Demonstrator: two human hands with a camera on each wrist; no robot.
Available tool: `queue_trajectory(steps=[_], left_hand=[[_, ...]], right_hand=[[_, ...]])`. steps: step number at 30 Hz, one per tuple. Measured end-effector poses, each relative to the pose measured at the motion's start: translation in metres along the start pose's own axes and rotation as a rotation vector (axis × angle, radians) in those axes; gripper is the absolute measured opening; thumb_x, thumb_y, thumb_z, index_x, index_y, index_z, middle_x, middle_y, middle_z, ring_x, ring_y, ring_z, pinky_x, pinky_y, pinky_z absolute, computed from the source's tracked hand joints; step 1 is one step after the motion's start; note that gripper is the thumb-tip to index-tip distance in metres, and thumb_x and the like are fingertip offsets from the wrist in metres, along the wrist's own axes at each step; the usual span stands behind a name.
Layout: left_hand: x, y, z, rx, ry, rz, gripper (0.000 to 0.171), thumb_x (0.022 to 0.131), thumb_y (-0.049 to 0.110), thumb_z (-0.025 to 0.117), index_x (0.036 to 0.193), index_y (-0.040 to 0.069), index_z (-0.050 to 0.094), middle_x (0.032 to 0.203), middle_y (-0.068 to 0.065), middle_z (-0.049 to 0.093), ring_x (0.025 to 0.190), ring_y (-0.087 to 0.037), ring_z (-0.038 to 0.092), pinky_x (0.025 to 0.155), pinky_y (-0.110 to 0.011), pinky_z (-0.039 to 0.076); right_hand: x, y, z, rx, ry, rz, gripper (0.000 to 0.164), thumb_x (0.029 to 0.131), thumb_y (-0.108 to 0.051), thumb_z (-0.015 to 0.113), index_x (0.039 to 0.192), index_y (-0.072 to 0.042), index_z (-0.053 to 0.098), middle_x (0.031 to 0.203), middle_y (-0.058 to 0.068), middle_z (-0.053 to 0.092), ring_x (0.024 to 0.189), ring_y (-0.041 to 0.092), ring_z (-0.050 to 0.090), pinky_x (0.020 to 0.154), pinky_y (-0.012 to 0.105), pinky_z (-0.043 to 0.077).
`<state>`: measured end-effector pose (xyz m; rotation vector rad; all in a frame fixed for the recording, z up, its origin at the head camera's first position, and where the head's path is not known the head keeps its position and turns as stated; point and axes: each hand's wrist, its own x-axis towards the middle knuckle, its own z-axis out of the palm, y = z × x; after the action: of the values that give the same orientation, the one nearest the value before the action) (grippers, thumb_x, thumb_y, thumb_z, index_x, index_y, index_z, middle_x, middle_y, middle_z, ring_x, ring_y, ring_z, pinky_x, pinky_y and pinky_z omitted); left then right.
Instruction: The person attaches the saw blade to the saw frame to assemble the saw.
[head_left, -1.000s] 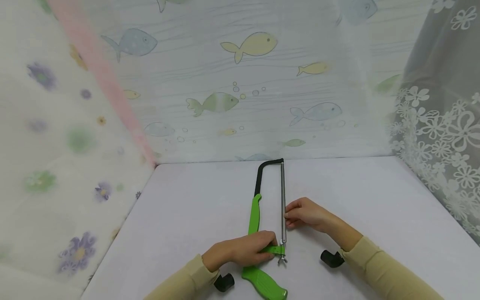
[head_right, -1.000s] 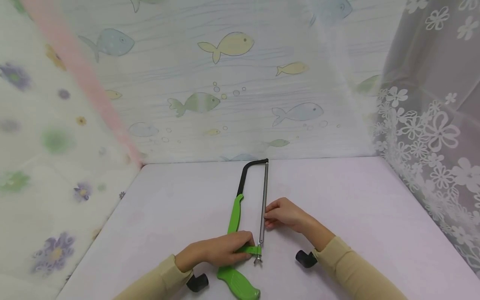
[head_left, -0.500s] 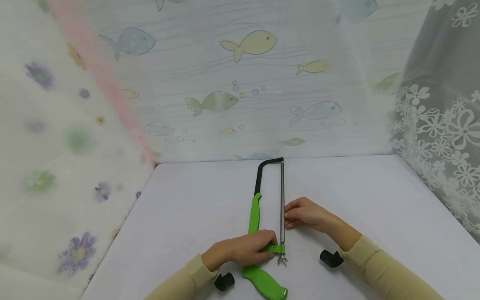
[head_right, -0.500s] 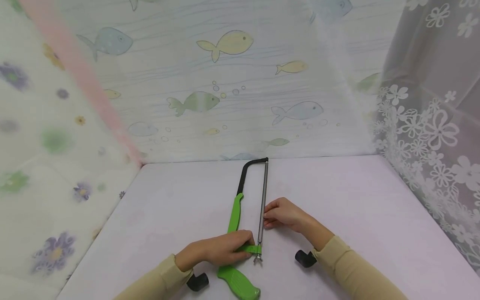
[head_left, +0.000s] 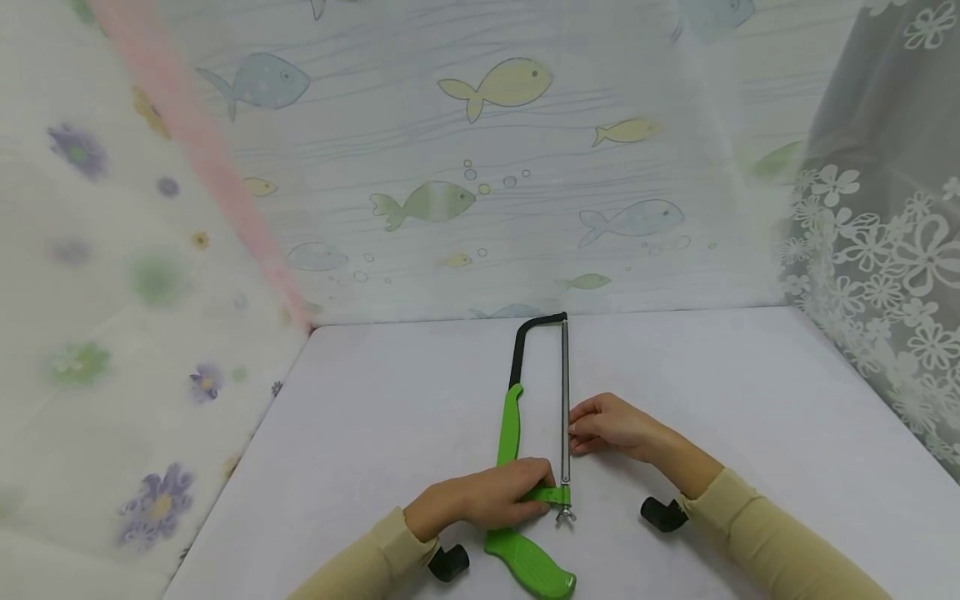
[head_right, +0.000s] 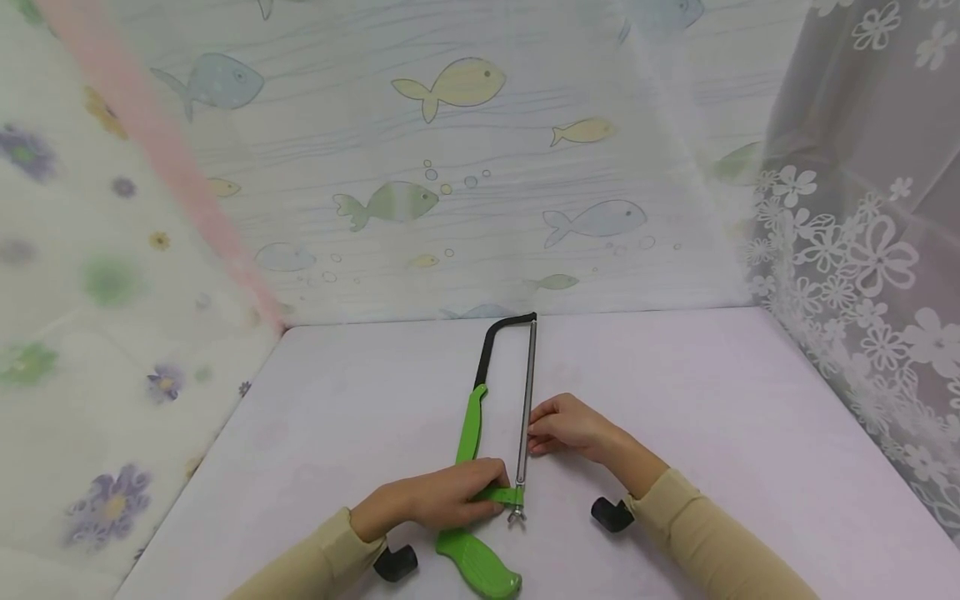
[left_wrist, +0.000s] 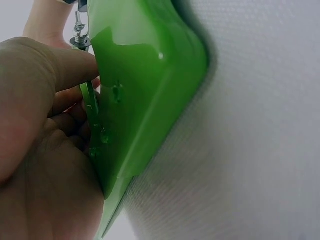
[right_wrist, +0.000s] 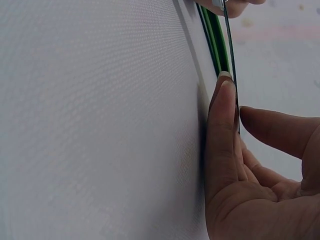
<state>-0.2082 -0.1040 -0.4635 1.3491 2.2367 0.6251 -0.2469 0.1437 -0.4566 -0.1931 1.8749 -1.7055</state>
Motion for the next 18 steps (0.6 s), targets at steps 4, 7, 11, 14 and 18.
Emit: queue_trajectory(steps=[4, 7, 11, 14, 18], left_hand=[[0.001, 0.000, 0.000, 0.001, 0.000, 0.002, 0.009, 0.105, 0.015, 0.058, 0.113, 0.011, 0.054, 0.098, 0.010, 0.050, 0.089, -0.002, 0.046, 0.080, -0.016, 0.041], [0.002, 0.000, 0.000, 0.008, 0.002, 0.002, 0.009, 0.105, 0.015, 0.058, 0.113, 0.012, 0.054, 0.098, 0.010, 0.050, 0.089, -0.002, 0.046, 0.079, -0.016, 0.041], [0.002, 0.000, 0.000, 0.008, 0.003, 0.000, 0.010, 0.105, 0.016, 0.058, 0.113, 0.012, 0.054, 0.098, 0.011, 0.050, 0.089, -0.002, 0.047, 0.079, -0.016, 0.042], [0.002, 0.001, 0.001, 0.003, 0.000, -0.004, 0.010, 0.105, 0.015, 0.059, 0.113, 0.012, 0.054, 0.098, 0.011, 0.050, 0.089, -0.001, 0.047, 0.080, -0.016, 0.042], [0.002, 0.002, 0.001, 0.004, 0.002, -0.004, 0.009, 0.105, 0.014, 0.059, 0.112, 0.012, 0.054, 0.097, 0.011, 0.050, 0.089, -0.002, 0.047, 0.080, -0.017, 0.043]], right_hand=[[-0.001, -0.001, -0.001, -0.011, -0.002, -0.009, 0.027, 0.099, 0.001, 0.056, 0.119, 0.019, 0.053, 0.091, 0.012, 0.066, 0.081, 0.016, 0.069, 0.077, 0.031, 0.059], [-0.002, 0.001, -0.002, -0.049, -0.001, -0.042, 0.027, 0.099, 0.001, 0.057, 0.119, 0.020, 0.054, 0.091, 0.013, 0.068, 0.081, 0.017, 0.069, 0.076, 0.032, 0.059], [-0.006, 0.004, -0.002, -0.138, 0.024, -0.079, 0.026, 0.099, -0.001, 0.059, 0.117, 0.018, 0.057, 0.089, 0.014, 0.072, 0.079, 0.019, 0.070, 0.074, 0.034, 0.059], [-0.011, 0.005, 0.000, -0.202, 0.034, -0.087, 0.024, 0.098, -0.004, 0.061, 0.114, 0.015, 0.060, 0.088, 0.013, 0.072, 0.078, 0.021, 0.071, 0.073, 0.035, 0.059], [-0.020, 0.005, 0.003, -0.289, 0.026, -0.114, 0.021, 0.098, -0.008, 0.062, 0.109, 0.011, 0.064, 0.087, 0.012, 0.071, 0.078, 0.022, 0.070, 0.071, 0.037, 0.059]])
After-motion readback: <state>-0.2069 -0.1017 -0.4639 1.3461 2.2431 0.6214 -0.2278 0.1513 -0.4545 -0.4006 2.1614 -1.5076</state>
